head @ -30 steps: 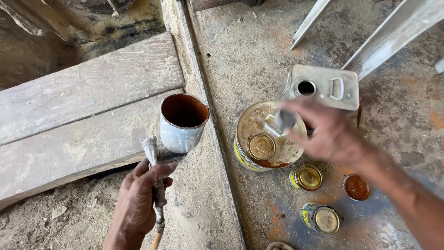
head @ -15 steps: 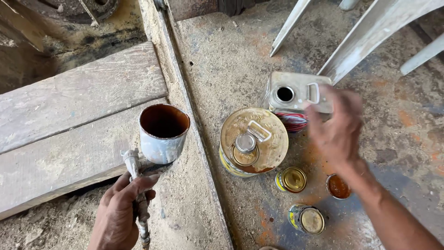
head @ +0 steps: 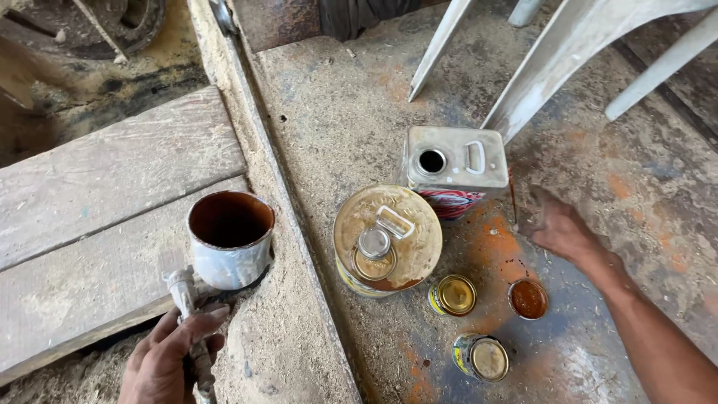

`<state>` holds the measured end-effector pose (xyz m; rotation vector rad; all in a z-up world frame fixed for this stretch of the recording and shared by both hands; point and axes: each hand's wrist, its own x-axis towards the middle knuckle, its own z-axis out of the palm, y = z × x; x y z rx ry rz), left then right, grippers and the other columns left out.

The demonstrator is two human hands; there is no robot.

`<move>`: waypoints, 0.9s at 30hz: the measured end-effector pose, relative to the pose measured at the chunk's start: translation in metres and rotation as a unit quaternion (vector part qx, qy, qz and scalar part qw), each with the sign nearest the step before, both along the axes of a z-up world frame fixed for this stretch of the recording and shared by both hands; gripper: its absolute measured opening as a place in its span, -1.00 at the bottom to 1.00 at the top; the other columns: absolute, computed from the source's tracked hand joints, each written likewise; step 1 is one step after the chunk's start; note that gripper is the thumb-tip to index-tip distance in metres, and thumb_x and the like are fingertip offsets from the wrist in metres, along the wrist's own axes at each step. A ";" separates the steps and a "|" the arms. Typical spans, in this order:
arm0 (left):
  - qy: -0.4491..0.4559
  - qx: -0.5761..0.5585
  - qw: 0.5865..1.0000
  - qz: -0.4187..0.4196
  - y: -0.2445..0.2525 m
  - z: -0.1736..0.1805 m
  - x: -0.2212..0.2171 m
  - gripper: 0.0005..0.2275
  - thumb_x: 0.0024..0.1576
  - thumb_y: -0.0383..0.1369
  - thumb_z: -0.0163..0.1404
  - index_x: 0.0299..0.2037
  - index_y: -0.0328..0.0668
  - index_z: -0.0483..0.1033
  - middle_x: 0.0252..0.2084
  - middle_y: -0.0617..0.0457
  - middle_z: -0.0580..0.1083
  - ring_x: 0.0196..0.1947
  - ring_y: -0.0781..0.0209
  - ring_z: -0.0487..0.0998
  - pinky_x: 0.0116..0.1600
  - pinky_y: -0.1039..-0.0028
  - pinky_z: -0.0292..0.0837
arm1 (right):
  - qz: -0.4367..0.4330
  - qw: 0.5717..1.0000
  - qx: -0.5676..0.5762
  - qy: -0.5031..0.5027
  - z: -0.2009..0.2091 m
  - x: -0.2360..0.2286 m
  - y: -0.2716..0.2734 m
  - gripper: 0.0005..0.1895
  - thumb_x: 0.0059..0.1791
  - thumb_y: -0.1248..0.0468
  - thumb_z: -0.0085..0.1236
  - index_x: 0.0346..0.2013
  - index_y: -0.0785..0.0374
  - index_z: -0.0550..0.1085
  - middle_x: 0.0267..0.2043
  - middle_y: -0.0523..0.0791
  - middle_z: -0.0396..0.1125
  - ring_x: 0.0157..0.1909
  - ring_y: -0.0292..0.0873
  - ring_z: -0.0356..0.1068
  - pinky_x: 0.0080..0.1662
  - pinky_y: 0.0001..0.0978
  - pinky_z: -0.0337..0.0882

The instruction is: Preparing a paint sprayer by opening paint cans, stirring the contents, and filling the sprayer cup.

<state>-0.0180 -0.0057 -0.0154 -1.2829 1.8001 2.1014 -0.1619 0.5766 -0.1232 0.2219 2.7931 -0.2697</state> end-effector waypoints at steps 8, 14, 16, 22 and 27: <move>-0.031 -0.104 0.992 -0.069 -0.013 -0.033 -0.005 -0.75 0.17 -0.68 0.16 0.05 -0.64 0.72 -0.34 -0.45 0.56 -0.26 -0.20 0.55 -0.13 0.16 0.29 | -0.139 0.962 -0.223 0.073 -0.082 0.005 0.022 -0.45 0.04 0.42 0.27 0.30 -0.09 0.51 -0.23 -0.07 0.51 -0.42 -0.18 0.42 -0.44 -0.35 0.52; 0.097 -0.412 0.863 -0.275 -0.049 -0.112 0.015 -0.74 -0.12 -0.52 0.36 -0.21 -0.03 0.85 0.03 0.14 0.76 -0.20 0.26 0.83 -0.02 0.46 0.81 | -0.018 0.929 -0.196 0.314 -0.079 0.018 0.025 -0.68 0.03 0.42 0.30 0.08 0.19 0.51 0.15 0.13 0.52 0.00 0.03 0.63 -0.11 -0.13 0.75; 0.016 -0.261 0.948 -0.179 -0.034 -0.077 -0.009 -0.71 0.03 -0.62 0.25 -0.01 -0.34 0.73 -0.05 -0.20 0.67 -0.19 -0.04 0.69 -0.03 0.24 0.59 | -0.025 0.925 -0.155 0.345 -0.066 0.022 0.027 -0.64 0.05 0.38 0.30 0.15 0.24 0.50 0.07 0.10 0.55 -0.06 0.01 0.62 -0.16 -0.17 0.71; -0.040 -0.049 0.995 -0.072 -0.038 -0.088 -0.018 -0.63 0.18 -0.72 0.10 0.22 -0.63 0.59 -0.31 -0.58 0.49 -0.32 -0.35 0.48 -0.20 0.00 0.27 | -0.003 0.914 -0.079 0.397 -0.015 0.020 0.024 -0.69 0.10 0.38 0.28 0.14 0.32 0.50 -0.17 -0.04 0.51 -0.43 -0.15 0.41 -0.51 -0.35 0.51; -0.035 -0.145 0.984 -0.102 -0.030 -0.081 -0.005 -0.70 0.14 -0.75 0.20 0.10 -0.70 0.67 -0.15 -0.51 0.65 -0.22 -0.32 0.61 -0.05 0.04 0.45 | -0.022 0.924 -0.038 0.379 -0.002 0.014 0.019 -0.80 0.11 0.32 0.30 0.01 0.30 0.54 -0.20 -0.04 0.52 -0.64 -0.26 0.25 -0.68 -0.44 0.27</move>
